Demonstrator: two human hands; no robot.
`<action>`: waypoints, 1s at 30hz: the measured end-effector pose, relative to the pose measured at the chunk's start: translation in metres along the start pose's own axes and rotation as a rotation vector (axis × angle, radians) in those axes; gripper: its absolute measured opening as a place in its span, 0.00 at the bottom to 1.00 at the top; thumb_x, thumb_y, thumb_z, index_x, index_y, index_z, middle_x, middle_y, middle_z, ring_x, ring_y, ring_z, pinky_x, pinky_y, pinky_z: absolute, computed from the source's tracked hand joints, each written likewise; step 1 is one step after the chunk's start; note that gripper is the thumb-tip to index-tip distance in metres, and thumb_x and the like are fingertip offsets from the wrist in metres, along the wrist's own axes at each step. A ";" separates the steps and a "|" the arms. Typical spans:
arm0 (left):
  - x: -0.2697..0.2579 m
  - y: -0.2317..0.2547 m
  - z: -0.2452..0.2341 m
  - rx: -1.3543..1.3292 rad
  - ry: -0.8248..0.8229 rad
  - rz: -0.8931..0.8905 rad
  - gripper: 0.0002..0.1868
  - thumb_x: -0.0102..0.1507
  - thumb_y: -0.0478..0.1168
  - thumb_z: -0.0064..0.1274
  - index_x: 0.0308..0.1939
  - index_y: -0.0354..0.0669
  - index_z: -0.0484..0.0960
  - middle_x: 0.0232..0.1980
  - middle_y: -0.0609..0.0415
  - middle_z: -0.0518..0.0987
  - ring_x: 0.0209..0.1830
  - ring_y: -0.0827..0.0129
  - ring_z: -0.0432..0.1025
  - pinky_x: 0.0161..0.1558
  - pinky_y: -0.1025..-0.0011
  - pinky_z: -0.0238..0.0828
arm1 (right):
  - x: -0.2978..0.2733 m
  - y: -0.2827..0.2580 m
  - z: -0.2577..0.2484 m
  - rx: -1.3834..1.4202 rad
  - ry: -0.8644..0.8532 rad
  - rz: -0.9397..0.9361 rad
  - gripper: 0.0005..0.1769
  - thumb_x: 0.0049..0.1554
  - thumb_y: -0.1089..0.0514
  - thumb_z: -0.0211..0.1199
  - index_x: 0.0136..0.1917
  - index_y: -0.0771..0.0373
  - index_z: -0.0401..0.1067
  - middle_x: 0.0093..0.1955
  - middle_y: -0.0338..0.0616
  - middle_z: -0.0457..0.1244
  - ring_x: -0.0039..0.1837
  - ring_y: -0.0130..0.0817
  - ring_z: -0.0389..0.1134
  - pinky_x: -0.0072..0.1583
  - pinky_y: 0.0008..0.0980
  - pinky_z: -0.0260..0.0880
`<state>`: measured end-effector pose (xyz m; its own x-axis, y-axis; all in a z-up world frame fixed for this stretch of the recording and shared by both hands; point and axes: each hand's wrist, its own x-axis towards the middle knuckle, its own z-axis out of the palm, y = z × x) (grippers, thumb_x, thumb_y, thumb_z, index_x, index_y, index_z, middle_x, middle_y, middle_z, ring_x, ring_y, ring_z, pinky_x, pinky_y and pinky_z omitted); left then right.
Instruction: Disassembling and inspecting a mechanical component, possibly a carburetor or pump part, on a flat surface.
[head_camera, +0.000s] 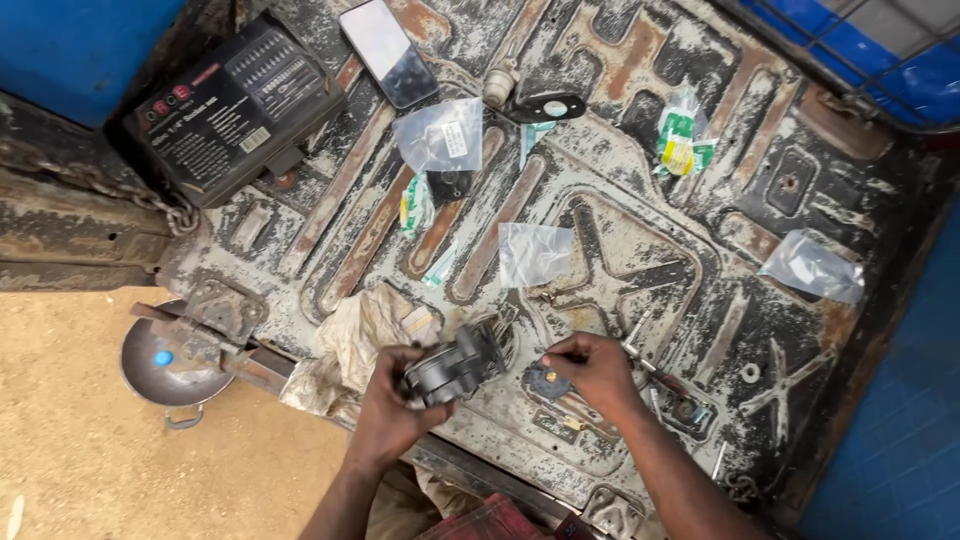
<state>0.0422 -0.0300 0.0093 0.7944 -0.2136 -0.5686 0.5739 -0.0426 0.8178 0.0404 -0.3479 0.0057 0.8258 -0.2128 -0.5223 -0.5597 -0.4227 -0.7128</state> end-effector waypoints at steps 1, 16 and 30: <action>0.008 0.005 0.007 -0.005 -0.007 0.005 0.44 0.42 0.33 0.74 0.59 0.46 0.67 0.53 0.40 0.81 0.50 0.52 0.80 0.51 0.58 0.84 | -0.001 0.002 -0.006 -0.005 0.008 -0.001 0.08 0.51 0.64 0.73 0.46 0.65 0.80 0.44 0.46 0.74 0.46 0.33 0.75 0.49 0.32 0.79; 0.014 -0.038 0.029 1.444 -0.254 0.435 0.15 0.68 0.38 0.48 0.57 0.61 0.73 0.80 0.51 0.49 0.76 0.51 0.50 0.69 0.40 0.45 | -0.135 -0.171 -0.050 0.310 -0.067 -0.577 0.05 0.54 0.67 0.69 0.46 0.66 0.79 0.39 0.50 0.72 0.33 0.29 0.66 0.32 0.26 0.67; -0.020 0.005 0.038 1.130 -0.058 0.644 0.17 0.61 0.54 0.61 0.52 0.66 0.78 0.76 0.51 0.60 0.71 0.53 0.57 0.65 0.40 0.50 | -0.200 -0.247 -0.077 -0.118 0.126 -0.691 0.07 0.60 0.61 0.63 0.42 0.58 0.80 0.36 0.39 0.69 0.35 0.21 0.70 0.33 0.20 0.71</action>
<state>0.0217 -0.0627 0.0281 0.8366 -0.5436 -0.0671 -0.4112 -0.7042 0.5787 0.0193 -0.2683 0.3221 0.9947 0.0415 0.0937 0.1001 -0.5889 -0.8020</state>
